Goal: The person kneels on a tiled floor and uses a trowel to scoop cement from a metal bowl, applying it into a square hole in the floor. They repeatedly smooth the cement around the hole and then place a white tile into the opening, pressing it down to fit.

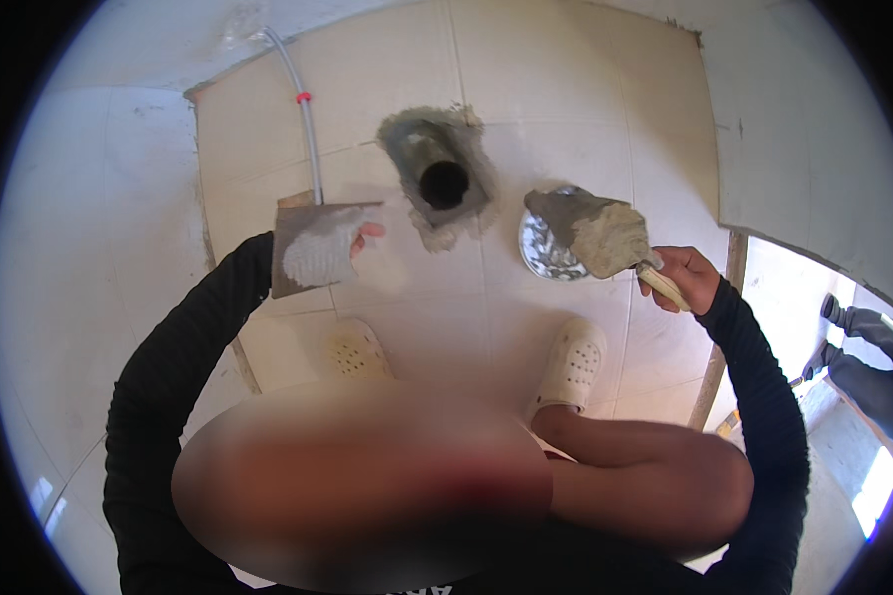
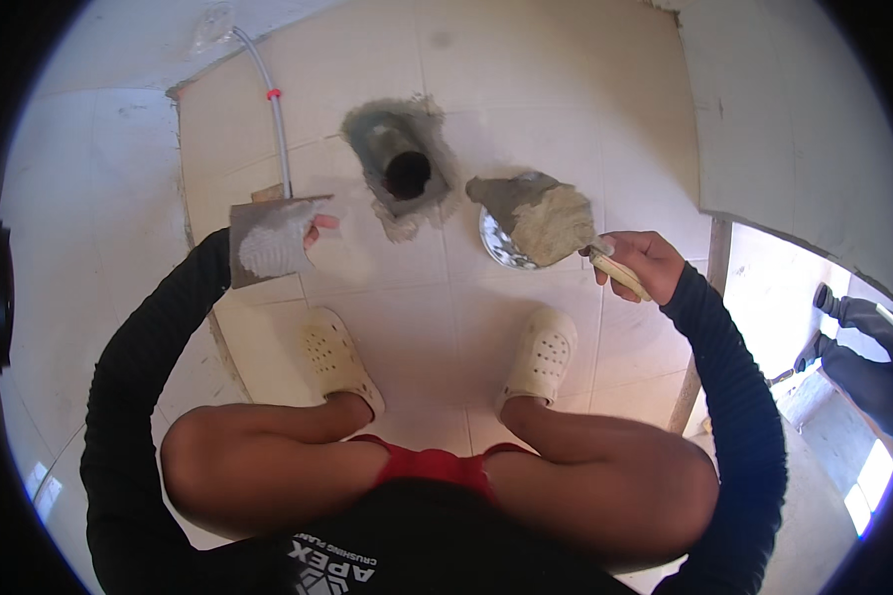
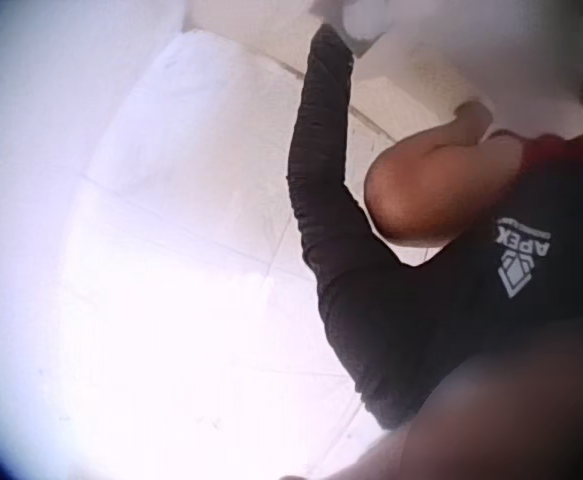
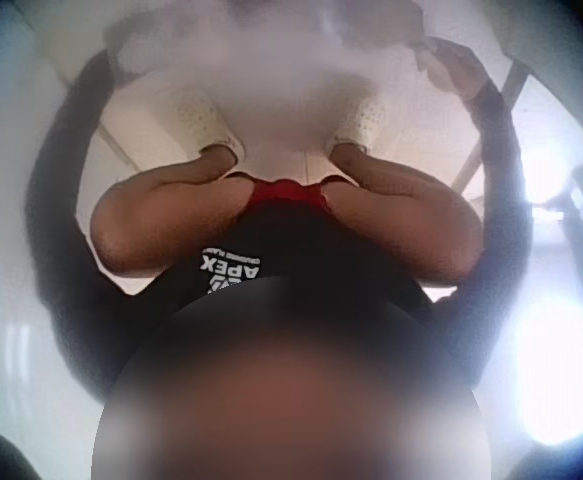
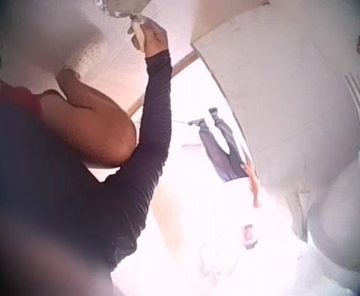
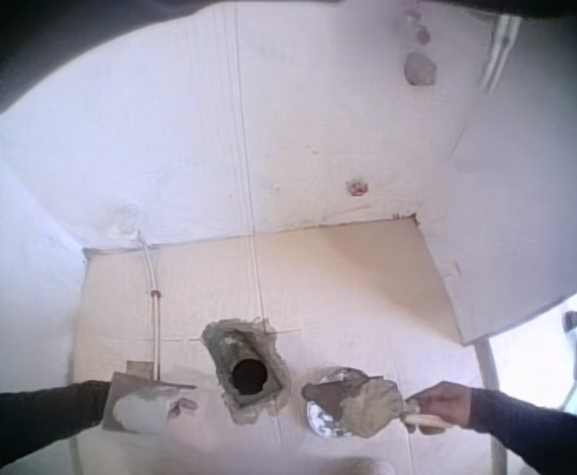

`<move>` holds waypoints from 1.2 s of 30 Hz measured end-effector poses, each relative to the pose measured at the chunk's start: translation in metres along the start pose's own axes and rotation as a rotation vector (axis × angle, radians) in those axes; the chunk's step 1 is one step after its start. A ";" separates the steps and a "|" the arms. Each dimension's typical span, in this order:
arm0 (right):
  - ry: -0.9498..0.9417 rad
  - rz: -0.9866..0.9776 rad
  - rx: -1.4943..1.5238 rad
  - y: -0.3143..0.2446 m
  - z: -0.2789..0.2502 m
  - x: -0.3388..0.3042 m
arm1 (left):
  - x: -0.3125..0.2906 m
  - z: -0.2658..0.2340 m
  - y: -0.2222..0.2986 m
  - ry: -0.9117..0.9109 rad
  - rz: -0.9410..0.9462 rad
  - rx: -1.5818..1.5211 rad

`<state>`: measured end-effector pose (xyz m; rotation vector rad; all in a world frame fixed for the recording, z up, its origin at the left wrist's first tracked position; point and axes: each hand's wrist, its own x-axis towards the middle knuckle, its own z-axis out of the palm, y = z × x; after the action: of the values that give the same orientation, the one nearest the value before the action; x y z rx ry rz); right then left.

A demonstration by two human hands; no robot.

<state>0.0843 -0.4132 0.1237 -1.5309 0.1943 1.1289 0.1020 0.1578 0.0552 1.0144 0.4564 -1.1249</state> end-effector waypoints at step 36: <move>0.635 -0.064 -1.129 -0.056 0.291 0.194 | -0.034 -0.117 -0.041 -0.051 0.658 -0.542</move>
<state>0.0668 -0.0651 0.0588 -2.8575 -0.1070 0.6403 0.0718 0.2721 0.0044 0.5809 0.3218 -0.3962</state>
